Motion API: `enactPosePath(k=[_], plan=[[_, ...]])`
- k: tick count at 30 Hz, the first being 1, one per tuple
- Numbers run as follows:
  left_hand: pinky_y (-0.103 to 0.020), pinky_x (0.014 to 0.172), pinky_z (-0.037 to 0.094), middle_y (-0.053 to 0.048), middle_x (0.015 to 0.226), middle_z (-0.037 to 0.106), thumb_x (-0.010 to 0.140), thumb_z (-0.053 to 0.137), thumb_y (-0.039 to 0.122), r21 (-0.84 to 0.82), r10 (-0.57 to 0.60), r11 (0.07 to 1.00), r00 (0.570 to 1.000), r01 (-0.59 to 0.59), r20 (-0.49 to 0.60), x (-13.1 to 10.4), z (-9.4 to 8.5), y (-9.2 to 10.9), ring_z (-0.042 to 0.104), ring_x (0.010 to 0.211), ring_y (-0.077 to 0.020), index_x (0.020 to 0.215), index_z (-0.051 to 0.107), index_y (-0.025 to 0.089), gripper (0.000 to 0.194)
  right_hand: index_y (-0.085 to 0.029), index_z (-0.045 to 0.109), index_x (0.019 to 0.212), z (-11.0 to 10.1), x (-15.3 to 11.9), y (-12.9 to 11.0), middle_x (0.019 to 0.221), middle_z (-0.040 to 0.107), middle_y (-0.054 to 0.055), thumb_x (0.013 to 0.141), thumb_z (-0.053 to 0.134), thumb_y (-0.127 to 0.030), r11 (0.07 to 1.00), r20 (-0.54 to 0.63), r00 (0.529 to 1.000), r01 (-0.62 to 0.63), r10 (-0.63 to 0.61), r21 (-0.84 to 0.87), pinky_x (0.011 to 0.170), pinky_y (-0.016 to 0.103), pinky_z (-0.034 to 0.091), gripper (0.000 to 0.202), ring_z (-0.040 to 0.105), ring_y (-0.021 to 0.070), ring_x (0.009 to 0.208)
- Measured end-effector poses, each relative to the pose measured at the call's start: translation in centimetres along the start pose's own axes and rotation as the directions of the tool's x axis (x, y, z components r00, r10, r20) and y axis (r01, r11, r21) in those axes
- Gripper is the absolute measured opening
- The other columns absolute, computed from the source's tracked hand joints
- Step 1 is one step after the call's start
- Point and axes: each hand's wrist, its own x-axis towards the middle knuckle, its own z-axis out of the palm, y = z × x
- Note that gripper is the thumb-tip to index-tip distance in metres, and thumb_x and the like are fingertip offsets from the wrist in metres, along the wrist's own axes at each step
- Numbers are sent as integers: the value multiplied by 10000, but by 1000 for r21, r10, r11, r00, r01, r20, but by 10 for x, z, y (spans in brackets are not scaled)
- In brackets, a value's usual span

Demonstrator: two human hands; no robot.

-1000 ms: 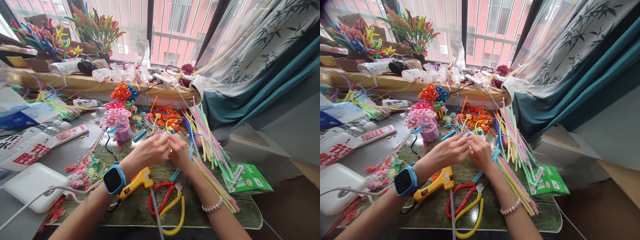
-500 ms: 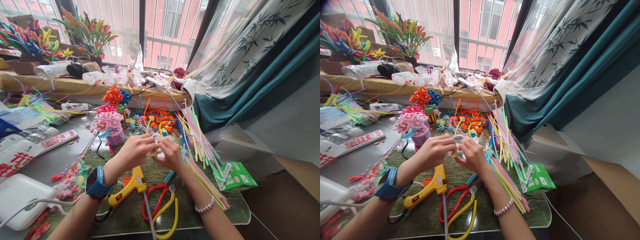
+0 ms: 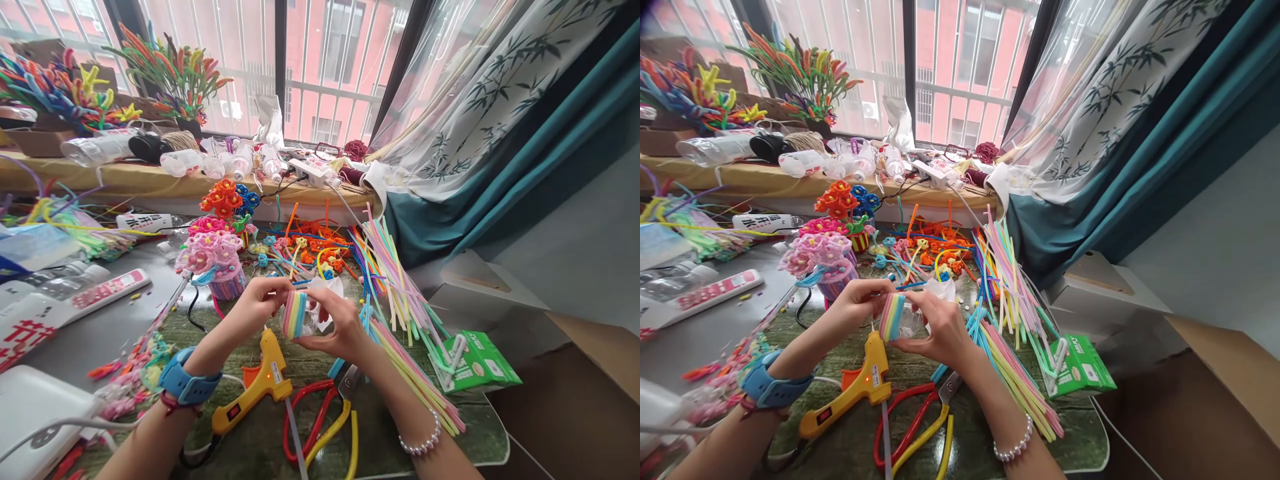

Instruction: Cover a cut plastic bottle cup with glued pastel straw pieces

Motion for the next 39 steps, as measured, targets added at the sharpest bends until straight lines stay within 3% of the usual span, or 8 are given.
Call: enactPosePath(k=[7, 12, 14, 17, 21, 28, 34, 39], plan=[[-186, 458, 326, 46, 553, 433, 822, 489, 324, -27, -66, 997, 998, 66, -5, 1, 1, 0, 388, 504, -90, 678, 575, 151, 241, -231, 477, 1354, -1, 1, -1, 1065, 690, 56, 758, 755, -508, 992, 68, 991, -117, 113, 48, 614, 273, 533, 713, 565, 120, 589], [-200, 481, 356, 36, 552, 472, 813, 473, 302, 86, -42, 995, 997, 47, -62, 2, -5, -6, 430, 521, -106, 677, 596, 149, 239, -228, 482, 1390, -3, 2, 2, 1329, 601, 100, 835, 711, -437, 999, 138, 990, -28, 23, 36, 833, 300, 565, 636, 633, 214, 1091], [-212, 524, 376, 21, 585, 521, 817, 457, 264, 169, -8, 985, 992, 29, -122, 2, -8, -9, 470, 563, -120, 710, 611, 148, 220, -227, 497, 1385, -5, 4, 4, 1364, 581, 101, 868, 675, -422, 1000, 99, 995, -25, 24, 10, 861, 314, 565, 580, 617, 224, 1149], [-234, 603, 393, -16, 671, 601, 821, 431, 192, 319, 66, 948, 980, -4, -186, 2, -12, -11, 526, 646, -141, 726, 626, 143, 222, -226, 577, 1297, -19, 9, 5, 1265, 648, 93, 922, 597, -362, 992, -88, 988, -126, 125, -12, 759, 307, 578, 400, 694, 180, 895], [-240, 606, 385, -37, 710, 657, 806, 419, 105, 501, 146, 863, 981, -64, -125, 1, -18, -14, 572, 660, -149, 717, 669, 150, 269, -212, 635, 1207, -56, 11, -4, 1026, 721, 66, 920, 563, -357, 897, -316, 849, -442, 424, 13, 577, 261, 545, 329, 659, 148, 678], [-237, 557, 387, -29, 708, 683, 747, 454, -17, 747, 249, 630, 967, -211, 63, -2, -19, -15, 624, 689, -168, 706, 688, 177, 307, -202, 726, 968, -92, -52, -32, 823, 735, 75, 865, 583, -465, 641, -340, 627, -763, 701, -87, 572, 309, 537, 317, 675, 221, 690], [-299, 586, 402, -84, 757, 668, 761, 542, -66, 876, 274, 289, 910, -386, 311, -12, -5, 8, 606, 759, -218, 729, 653, 128, 226, -207, 686, 1011, -64, -113, -23, 1021, 703, 109, 914, 482, -452, 615, -208, 730, -668, 651, -419, 780, 424, 517, 333, 650, 296, 925], [-322, 588, 392, -92, 755, 668, 821, 545, -21, 881, 258, 134, 875, -454, 411, -10, 9, 18, 614, 786, -234, 737, 651, 113, 191, -180, 666, 1012, -52, -127, -15, 980, 671, 140, 958, 362, -537, 576, -201, 800, -557, 565, -598, 748, 432, 488, 473, 620, 318, 905]])
